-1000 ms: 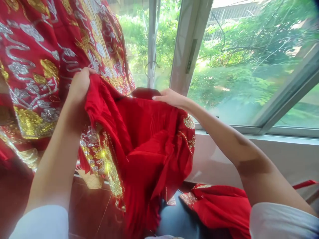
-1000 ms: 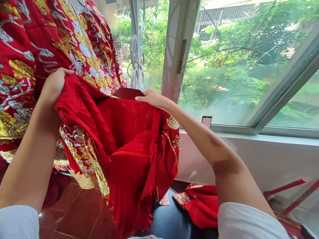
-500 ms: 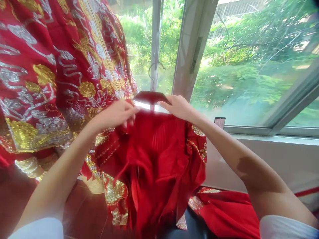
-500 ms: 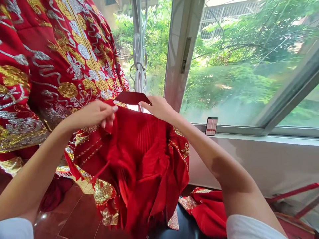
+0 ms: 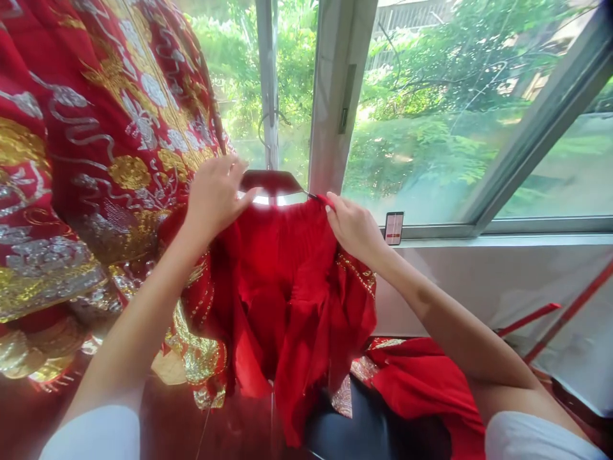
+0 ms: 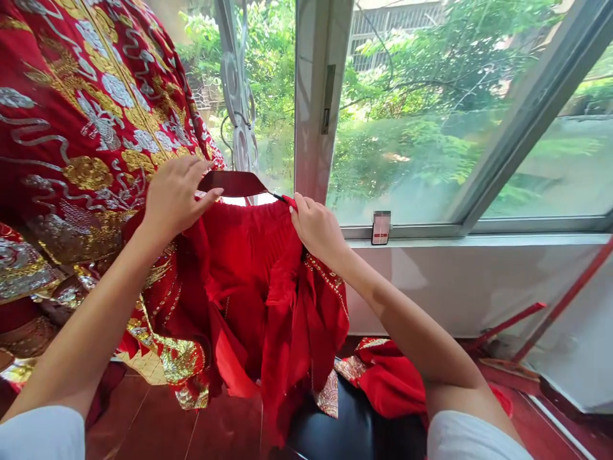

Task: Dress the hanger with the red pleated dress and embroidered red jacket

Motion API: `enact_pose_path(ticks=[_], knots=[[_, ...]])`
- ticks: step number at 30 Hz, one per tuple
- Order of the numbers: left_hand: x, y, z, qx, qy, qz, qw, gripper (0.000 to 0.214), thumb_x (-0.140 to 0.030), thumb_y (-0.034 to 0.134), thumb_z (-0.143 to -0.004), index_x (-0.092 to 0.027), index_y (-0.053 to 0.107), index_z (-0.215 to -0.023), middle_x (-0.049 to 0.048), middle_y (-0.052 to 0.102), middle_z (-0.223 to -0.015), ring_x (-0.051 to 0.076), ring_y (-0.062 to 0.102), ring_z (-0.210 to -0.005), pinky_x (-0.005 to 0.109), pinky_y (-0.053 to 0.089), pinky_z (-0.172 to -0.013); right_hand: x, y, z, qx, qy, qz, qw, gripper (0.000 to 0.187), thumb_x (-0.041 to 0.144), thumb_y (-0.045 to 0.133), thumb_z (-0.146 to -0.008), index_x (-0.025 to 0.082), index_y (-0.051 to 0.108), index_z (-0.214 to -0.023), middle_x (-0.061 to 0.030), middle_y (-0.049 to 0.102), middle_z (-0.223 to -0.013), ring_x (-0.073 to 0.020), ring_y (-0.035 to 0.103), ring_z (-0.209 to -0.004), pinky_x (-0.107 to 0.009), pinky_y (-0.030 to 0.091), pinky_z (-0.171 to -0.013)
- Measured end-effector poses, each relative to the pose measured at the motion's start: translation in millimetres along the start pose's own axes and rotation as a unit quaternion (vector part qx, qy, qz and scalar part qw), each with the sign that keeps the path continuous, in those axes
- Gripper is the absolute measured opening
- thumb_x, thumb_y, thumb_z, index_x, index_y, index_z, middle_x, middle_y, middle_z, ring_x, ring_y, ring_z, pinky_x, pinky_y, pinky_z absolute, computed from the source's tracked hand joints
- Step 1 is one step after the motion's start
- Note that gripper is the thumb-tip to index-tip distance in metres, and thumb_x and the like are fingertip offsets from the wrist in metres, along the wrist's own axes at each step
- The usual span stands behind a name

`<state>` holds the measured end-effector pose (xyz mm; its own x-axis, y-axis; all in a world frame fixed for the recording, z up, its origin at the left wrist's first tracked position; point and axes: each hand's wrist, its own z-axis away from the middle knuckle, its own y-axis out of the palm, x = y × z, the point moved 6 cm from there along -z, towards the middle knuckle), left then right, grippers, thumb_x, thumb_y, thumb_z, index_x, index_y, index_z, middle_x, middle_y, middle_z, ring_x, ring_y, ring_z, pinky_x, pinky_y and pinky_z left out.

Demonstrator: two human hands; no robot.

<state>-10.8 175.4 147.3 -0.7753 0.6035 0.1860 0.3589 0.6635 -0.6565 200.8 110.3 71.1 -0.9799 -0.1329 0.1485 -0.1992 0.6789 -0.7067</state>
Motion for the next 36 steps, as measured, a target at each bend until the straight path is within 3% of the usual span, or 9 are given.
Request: enact_pose_path(ticks=[5,10,15,21,25,28,31,33,36], knots=[[-69.5,20.9,-44.6,-0.027,0.123,0.082,0.989,0.034,-0.039,0.042,-0.094,-0.022,0.069,-0.105,0.0116,0.060,-0.129,0.030,0.045,-0.131,0.049,0.016,-0.118,-3.8,-7.6,-11.0,0.003,0.022,-0.024,0.999,0.040,0.029,0.026,-0.099,0.017,0.061,-0.085,-0.0084,0.063,-0.074,-0.0186,0.053,-0.063,-0.030,0.033,-0.062],[-79.4,50.7,-53.2,-0.026,0.086,0.116,0.989,0.037,-0.030,0.042,-0.093,-0.017,0.072,-0.076,0.0103,0.069,-0.085,0.026,0.060,-0.104,0.051,0.015,-0.117,-32.8,-31.4,-42.1,-0.078,0.085,0.017,0.993,0.040,0.021,0.031,-0.096,0.019,0.049,-0.061,-0.0035,0.047,-0.055,-0.0152,0.041,-0.053,-0.031,0.031,-0.060],[-76.4,55.2,-54.6,-0.083,0.084,0.157,0.981,0.035,-0.028,0.040,-0.091,-0.018,0.071,-0.077,0.0099,0.069,-0.084,0.023,0.059,-0.100,0.052,0.019,-0.117,-19.5,-52.9,-55.8,-0.139,0.073,0.048,0.986,0.036,0.019,0.033,-0.096,0.014,0.060,-0.072,-0.0073,0.054,-0.060,-0.0196,0.057,-0.066,-0.031,0.041,-0.066],[-78.9,64.6,-57.0,-0.086,0.057,0.199,0.975,0.037,-0.029,0.039,-0.093,-0.014,0.071,-0.086,0.0086,0.066,-0.083,0.024,0.056,-0.107,0.050,0.017,-0.117,65.1,-3.0,16.0,-0.037,0.013,0.192,0.981,0.034,0.005,0.032,-0.092,0.000,0.064,-0.103,-0.0257,0.068,-0.103,-0.0277,0.065,-0.094,-0.036,0.049,-0.075],[-82.2,44.7,-52.6,-0.040,0.100,0.216,0.970,0.037,-0.034,0.038,-0.096,-0.017,0.070,-0.096,0.0064,0.066,-0.092,0.022,0.058,-0.107,0.050,0.020,-0.116,53.5,-10.8,28.4,-0.041,0.021,0.113,0.993,0.034,0.027,0.038,-0.098,0.007,0.065,-0.105,-0.0193,0.070,-0.099,-0.0256,0.067,-0.088,-0.034,0.049,-0.073],[-64.9,4.2,-37.9,-0.025,0.128,0.244,0.961,0.035,-0.039,0.039,-0.097,-0.020,0.066,-0.111,0.0067,0.064,-0.113,0.021,0.055,-0.114,0.044,0.031,-0.112,14.0,-42.1,8.5,-0.108,0.042,0.016,0.993,0.031,0.031,0.042,-0.096,0.013,0.066,-0.106,-0.0101,0.070,-0.087,-0.0217,0.066,-0.082,-0.034,0.049,-0.075],[-15.7,-33.3,-9.2,-0.052,0.052,0.220,0.973,0.033,-0.035,0.045,-0.095,-0.016,0.063,-0.115,0.0084,0.062,-0.121,0.021,0.052,-0.117,0.039,0.036,-0.107,-13.2,-52.4,-16.5,-0.120,0.004,-0.093,0.988,0.027,0.030,0.051,-0.089,0.014,0.068,-0.102,-0.0076,0.069,-0.088,-0.0197,0.065,-0.085,-0.035,0.050,-0.078],[24.3,-38.9,15.8,-0.034,-0.028,0.186,0.982,0.034,-0.034,0.047,-0.093,-0.012,0.064,-0.113,0.0088,0.065,-0.114,0.021,0.056,-0.109,0.037,0.039,-0.102,-15.0,-44.6,-30.3,-0.087,-0.026,-0.155,0.984,0.026,0.029,0.055,-0.085,0.013,0.069,-0.099,-0.0076,0.069,-0.090,-0.0188,0.064,-0.084,-0.036,0.050,-0.078],[71.8,-18.6,52.6,0.061,-0.128,0.161,0.977,0.037,-0.045,0.044,-0.091,-0.014,0.064,-0.097,0.0066,0.066,-0.090,0.019,0.057,-0.082,0.032,0.045,-0.081,6.6,-25.2,-46.5,-0.021,-0.051,-0.194,0.979,0.021,0.028,0.058,-0.083,0.013,0.068,-0.094,-0.0076,0.067,-0.088,-0.0183,0.061,-0.082,-0.036,0.049,-0.080]])
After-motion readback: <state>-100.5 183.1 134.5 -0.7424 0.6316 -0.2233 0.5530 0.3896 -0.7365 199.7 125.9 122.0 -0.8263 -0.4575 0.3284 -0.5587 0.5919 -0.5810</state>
